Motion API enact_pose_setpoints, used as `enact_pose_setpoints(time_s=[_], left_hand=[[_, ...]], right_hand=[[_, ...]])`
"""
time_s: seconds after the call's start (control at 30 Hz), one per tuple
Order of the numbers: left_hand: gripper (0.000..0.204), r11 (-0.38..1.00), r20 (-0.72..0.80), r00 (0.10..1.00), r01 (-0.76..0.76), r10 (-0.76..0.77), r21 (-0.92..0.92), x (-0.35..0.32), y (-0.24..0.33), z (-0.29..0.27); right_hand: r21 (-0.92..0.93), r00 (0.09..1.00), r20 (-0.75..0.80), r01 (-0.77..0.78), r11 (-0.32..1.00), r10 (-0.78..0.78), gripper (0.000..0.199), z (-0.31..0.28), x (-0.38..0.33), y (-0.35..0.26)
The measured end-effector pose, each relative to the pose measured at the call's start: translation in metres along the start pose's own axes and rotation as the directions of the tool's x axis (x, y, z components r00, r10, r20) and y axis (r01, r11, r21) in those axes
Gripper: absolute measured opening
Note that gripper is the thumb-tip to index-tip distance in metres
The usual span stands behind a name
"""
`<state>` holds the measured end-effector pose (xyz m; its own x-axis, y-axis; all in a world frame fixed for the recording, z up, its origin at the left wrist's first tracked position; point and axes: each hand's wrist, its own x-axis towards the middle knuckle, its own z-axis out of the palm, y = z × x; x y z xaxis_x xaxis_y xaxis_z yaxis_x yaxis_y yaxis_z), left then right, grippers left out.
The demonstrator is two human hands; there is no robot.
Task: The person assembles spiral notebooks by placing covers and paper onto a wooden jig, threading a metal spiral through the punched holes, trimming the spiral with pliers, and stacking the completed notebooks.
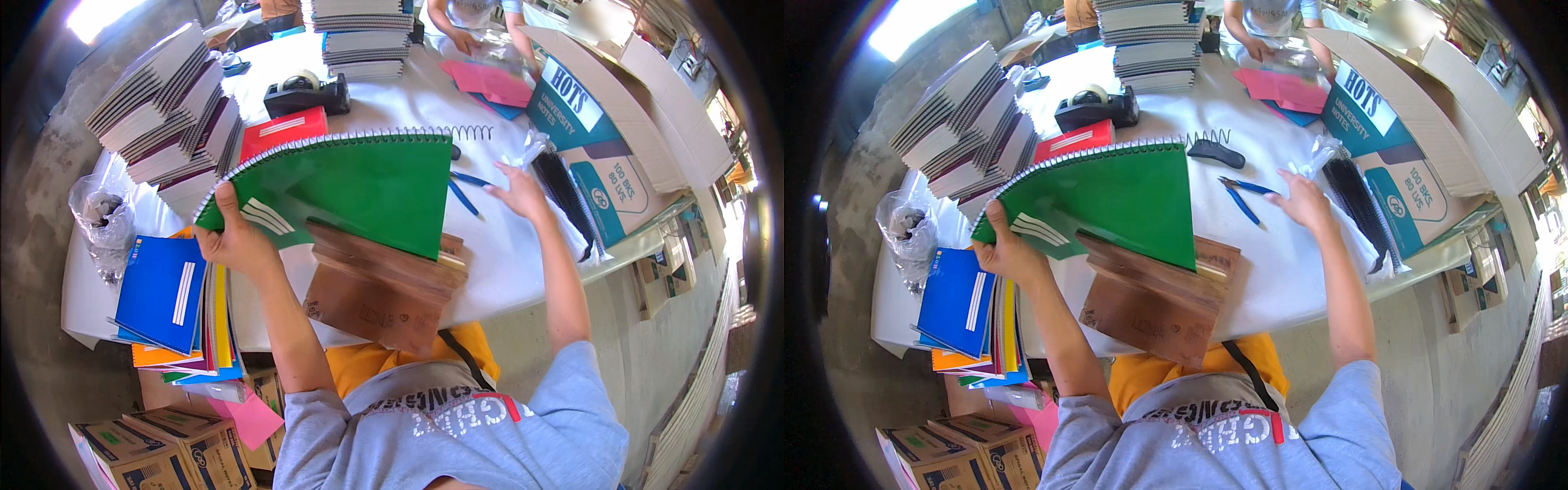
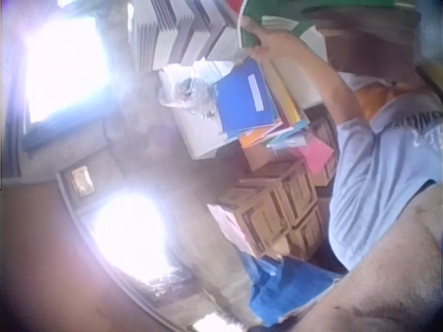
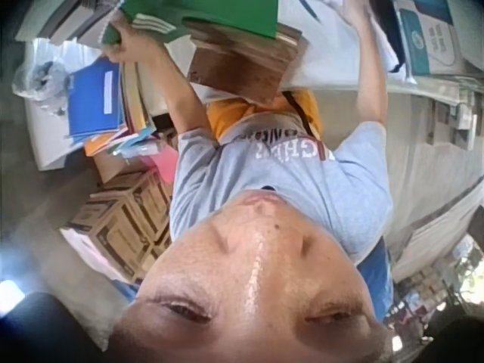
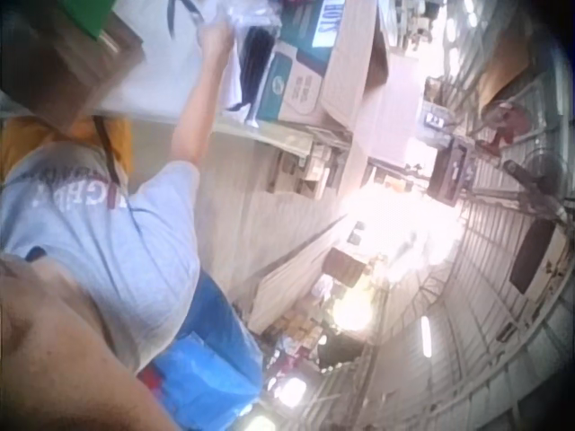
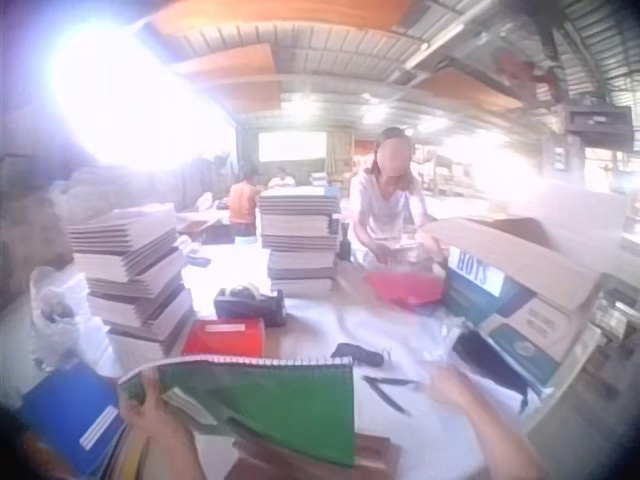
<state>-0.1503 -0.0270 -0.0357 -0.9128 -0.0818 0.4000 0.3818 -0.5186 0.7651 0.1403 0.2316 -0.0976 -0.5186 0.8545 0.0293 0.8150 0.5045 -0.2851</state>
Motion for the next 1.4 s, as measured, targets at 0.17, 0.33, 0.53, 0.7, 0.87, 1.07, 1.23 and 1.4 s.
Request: enact_pose_setpoints(time_s=[0.17, 0.33, 0.53, 0.7, 0.87, 1.07, 1.23, 1.4], left_hand=[[0.020, 0.932, 0.197, 0.958, -0.255, 0.207, 0.259, -0.035, 0.008, 0.003], [0.019, 0.978, -0.086, 0.980, -0.169, 0.180, 0.122, -0.006, 0.042, 0.012], [0.022, 0.876, 0.009, 0.881, -0.472, 0.474, 0.102, 0.005, 0.118, 0.030], [0.039, 0.594, 0.734, 0.457, -0.799, 0.503, 0.092, -0.090, 0.074, -0.002], [0.030, 0.672, 0.806, 0.543, -0.690, 0.236, 0.268, -0.123, 0.055, -0.022], [0.032, 0.727, 0.786, 0.573, -0.640, 0.233, 0.251, -0.131, 0.057, -0.016], [0.042, 0.715, 0.812, 0.551, -0.645, 0.191, 0.269, -0.130, 0.057, -0.019], [0.058, 0.672, 0.840, 0.501, -0.698, 0.208, 0.250, -0.131, 0.057, -0.020]], right_hand=[[-0.194, 0.996, -0.070, 0.038, 0.980, -0.053, 0.083, 0.059, -0.010, -0.013], [-0.208, 0.892, -0.399, 0.137, 0.969, -0.211, 0.056, 0.097, -0.013, -0.025], [0.377, 0.774, -0.624, 0.177, 0.909, 0.108, 0.050, 0.079, -0.013, 0.018], [0.961, 0.929, -0.272, 0.247, 0.125, 0.252, 0.044, -0.007, -0.099, -0.038], [0.840, 0.942, -0.224, 0.316, 0.442, -0.250, 0.059, -0.027, -0.198, -0.078], [0.475, 0.856, -0.410, 0.496, 0.727, -0.316, 0.050, -0.026, -0.222, -0.121], [0.443, 0.847, -0.409, 0.511, 0.737, -0.341, 0.048, -0.025, -0.218, -0.129], [0.426, 0.856, -0.376, 0.500, 0.754, -0.356, 0.045, -0.024, -0.218, -0.129]])
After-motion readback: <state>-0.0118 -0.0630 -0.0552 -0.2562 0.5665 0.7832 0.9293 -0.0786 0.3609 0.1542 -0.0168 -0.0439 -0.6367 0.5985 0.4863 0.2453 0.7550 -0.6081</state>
